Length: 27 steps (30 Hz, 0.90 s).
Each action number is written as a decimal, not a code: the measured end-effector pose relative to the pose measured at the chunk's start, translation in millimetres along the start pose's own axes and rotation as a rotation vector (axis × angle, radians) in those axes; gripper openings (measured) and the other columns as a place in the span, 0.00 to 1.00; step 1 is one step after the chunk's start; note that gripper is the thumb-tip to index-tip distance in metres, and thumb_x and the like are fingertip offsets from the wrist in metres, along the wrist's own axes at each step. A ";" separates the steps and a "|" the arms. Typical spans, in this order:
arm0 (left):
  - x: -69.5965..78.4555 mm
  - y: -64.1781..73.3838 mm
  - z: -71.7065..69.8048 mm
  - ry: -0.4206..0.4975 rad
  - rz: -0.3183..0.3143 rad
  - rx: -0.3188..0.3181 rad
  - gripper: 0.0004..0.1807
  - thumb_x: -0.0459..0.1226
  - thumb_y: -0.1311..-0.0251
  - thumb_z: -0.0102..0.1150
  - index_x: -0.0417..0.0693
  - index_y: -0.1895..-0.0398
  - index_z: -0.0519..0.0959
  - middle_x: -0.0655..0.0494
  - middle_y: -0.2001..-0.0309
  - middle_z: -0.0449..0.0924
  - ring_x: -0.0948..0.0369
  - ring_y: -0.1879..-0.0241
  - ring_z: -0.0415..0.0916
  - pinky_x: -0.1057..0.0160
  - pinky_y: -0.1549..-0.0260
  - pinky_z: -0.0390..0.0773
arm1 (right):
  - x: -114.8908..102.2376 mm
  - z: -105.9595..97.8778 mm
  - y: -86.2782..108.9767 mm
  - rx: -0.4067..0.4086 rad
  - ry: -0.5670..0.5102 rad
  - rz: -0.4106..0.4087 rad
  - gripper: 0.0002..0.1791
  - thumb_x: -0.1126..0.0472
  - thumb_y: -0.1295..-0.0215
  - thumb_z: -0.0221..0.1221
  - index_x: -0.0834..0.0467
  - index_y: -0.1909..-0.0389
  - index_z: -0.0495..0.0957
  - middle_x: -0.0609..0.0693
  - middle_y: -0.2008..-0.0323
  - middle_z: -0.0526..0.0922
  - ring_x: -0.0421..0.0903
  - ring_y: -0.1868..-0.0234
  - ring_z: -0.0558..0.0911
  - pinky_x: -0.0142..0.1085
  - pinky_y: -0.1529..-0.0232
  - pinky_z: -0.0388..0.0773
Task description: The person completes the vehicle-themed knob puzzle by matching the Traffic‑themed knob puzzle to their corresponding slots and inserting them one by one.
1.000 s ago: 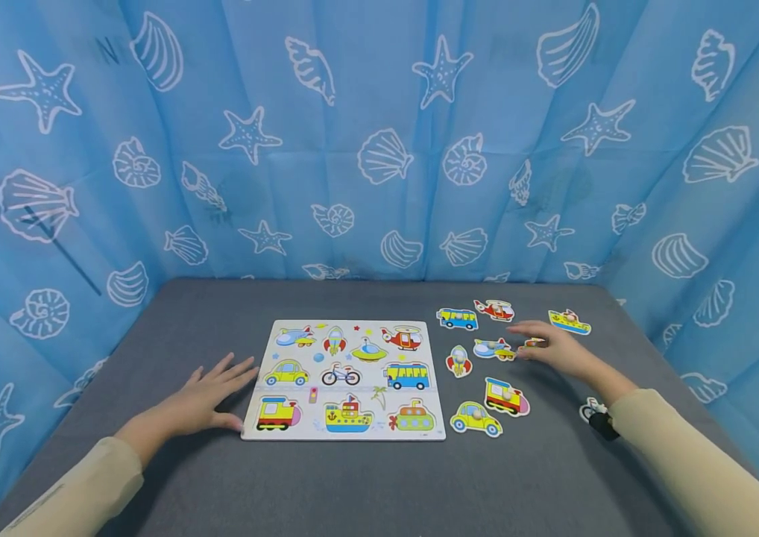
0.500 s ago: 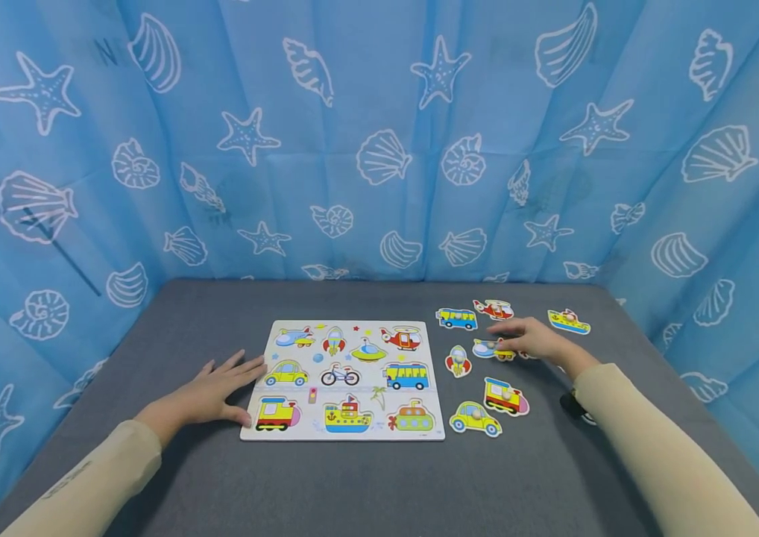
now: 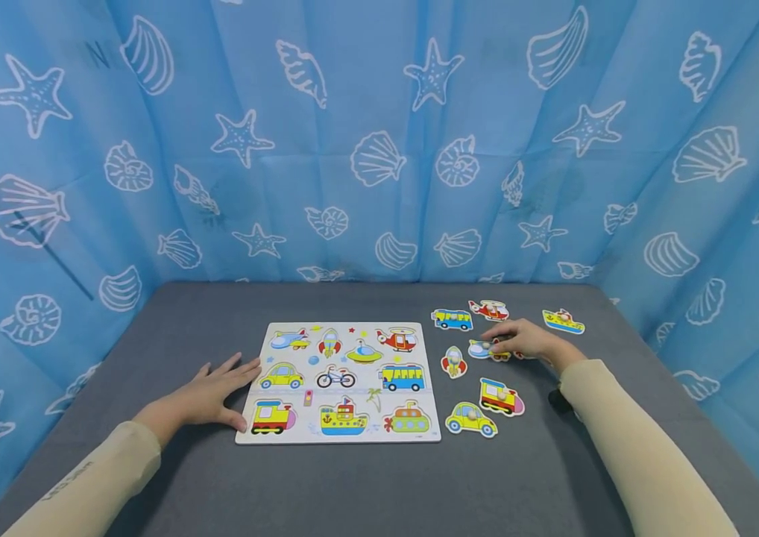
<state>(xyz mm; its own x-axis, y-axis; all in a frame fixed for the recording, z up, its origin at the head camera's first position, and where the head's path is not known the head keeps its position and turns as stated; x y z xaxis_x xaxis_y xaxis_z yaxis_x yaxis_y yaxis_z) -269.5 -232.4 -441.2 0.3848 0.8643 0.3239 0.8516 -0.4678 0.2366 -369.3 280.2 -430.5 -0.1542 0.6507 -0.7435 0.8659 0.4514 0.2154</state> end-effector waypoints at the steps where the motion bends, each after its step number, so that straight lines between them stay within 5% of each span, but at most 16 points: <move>1: -0.1 -0.7 0.7 -0.002 0.002 0.000 0.63 0.65 0.62 0.69 0.42 0.25 0.56 0.42 0.25 0.50 0.36 0.27 0.38 0.26 0.40 0.36 | -0.2 -0.3 0.1 -0.001 0.003 0.006 0.20 0.62 0.34 0.61 0.68 0.44 0.77 0.71 0.37 0.67 0.68 0.35 0.63 0.57 0.40 0.66; 16: 0.8 -1.3 1.4 -0.002 -0.011 -0.016 0.64 0.65 0.62 0.68 0.39 0.25 0.54 0.38 0.26 0.51 0.36 0.29 0.46 0.24 0.42 0.42 | -3.2 1.5 -3.3 -0.008 0.049 0.042 0.18 0.62 0.35 0.62 0.67 0.47 0.80 0.72 0.37 0.66 0.69 0.35 0.62 0.58 0.39 0.64; 27: 0.2 -1.3 2.6 0.032 -0.002 -0.037 0.63 0.63 0.59 0.69 0.37 0.25 0.53 0.37 0.26 0.50 0.35 0.29 0.45 0.26 0.43 0.50 | -2.4 1.3 -7.5 0.033 -0.003 0.165 0.14 0.62 0.36 0.64 0.65 0.52 0.83 0.65 0.44 0.76 0.57 0.46 0.76 0.48 0.47 0.74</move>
<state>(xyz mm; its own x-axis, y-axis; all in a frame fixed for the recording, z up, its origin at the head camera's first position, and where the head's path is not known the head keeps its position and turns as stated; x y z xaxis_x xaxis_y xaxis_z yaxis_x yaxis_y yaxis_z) -269.6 -231.1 -443.8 0.3715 0.8591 0.3521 0.8384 -0.4734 0.2702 -374.8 274.5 -431.2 -0.0073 0.7126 -0.7015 0.8944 0.3184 0.3141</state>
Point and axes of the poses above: each hand's wrist, its own y-axis away from the middle knuckle, its own z-axis out of the palm, x = y × z, the point moved 7 cm from there along -y, towards the middle knuckle
